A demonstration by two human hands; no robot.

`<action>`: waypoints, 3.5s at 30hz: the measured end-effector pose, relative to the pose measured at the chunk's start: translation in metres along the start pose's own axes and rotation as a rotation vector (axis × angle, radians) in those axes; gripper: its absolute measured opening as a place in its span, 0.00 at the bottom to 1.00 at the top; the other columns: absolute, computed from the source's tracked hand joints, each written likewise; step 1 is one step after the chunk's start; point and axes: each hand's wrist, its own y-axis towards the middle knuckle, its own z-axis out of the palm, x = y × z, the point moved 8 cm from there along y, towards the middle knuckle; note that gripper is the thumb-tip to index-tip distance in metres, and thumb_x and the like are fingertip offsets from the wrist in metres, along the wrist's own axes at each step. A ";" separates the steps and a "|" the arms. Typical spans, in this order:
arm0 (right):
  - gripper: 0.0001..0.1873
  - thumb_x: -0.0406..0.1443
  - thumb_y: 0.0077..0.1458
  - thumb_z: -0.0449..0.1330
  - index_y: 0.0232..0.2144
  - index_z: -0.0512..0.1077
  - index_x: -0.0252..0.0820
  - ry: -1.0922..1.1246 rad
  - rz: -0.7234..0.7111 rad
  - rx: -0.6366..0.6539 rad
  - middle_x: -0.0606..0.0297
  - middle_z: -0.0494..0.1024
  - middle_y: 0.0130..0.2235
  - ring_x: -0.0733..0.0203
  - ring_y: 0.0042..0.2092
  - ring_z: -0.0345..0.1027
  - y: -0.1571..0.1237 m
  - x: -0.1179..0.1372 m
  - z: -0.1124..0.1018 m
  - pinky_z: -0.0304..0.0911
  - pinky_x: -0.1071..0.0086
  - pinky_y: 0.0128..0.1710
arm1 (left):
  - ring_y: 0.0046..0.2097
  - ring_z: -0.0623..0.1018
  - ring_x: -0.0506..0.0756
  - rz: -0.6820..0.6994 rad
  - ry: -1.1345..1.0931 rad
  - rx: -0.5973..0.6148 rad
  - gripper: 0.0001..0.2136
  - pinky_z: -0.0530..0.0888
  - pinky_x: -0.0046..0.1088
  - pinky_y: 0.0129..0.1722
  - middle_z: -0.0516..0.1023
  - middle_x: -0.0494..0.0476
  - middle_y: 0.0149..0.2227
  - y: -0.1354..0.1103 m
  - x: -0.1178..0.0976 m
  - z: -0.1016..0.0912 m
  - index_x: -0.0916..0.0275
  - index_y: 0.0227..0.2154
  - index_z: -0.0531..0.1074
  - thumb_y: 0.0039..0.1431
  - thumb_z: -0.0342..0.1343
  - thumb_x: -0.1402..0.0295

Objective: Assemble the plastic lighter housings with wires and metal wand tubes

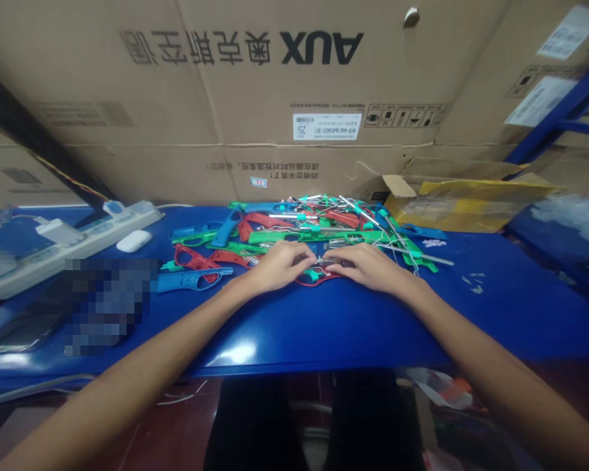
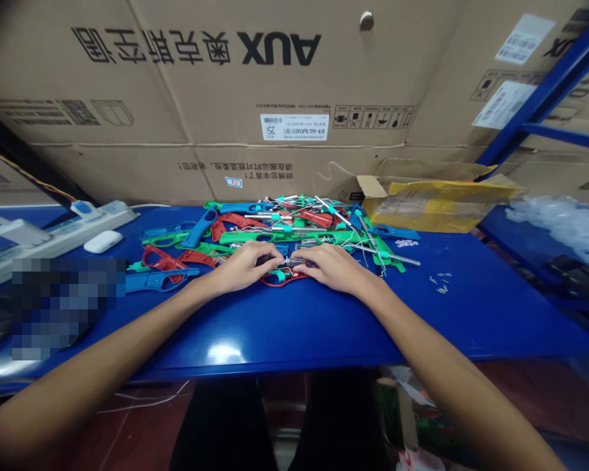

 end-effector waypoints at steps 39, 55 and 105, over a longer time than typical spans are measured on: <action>0.14 0.41 0.68 0.55 0.49 0.76 0.44 -0.102 -0.014 0.095 0.59 0.79 0.47 0.54 0.47 0.74 -0.004 0.007 -0.008 0.66 0.62 0.46 | 0.40 0.76 0.54 -0.090 0.039 0.416 0.17 0.70 0.28 0.39 0.78 0.54 0.43 -0.018 -0.002 -0.021 0.58 0.47 0.76 0.61 0.62 0.55; 0.13 0.40 0.67 0.57 0.48 0.78 0.46 -0.020 -0.016 0.109 0.59 0.80 0.47 0.54 0.47 0.74 -0.006 0.006 -0.009 0.66 0.61 0.46 | 0.44 0.77 0.55 0.070 0.139 0.381 0.08 0.70 0.29 0.43 0.79 0.56 0.42 -0.017 -0.013 -0.020 0.59 0.42 0.79 0.66 0.57 0.64; 0.10 0.41 0.66 0.59 0.44 0.79 0.50 -0.074 -0.034 0.103 0.63 0.78 0.45 0.57 0.44 0.73 -0.009 0.007 -0.011 0.64 0.65 0.41 | 0.45 0.77 0.57 0.077 0.338 0.392 0.10 0.69 0.33 0.44 0.77 0.58 0.47 -0.020 -0.014 -0.013 0.56 0.48 0.79 0.68 0.56 0.68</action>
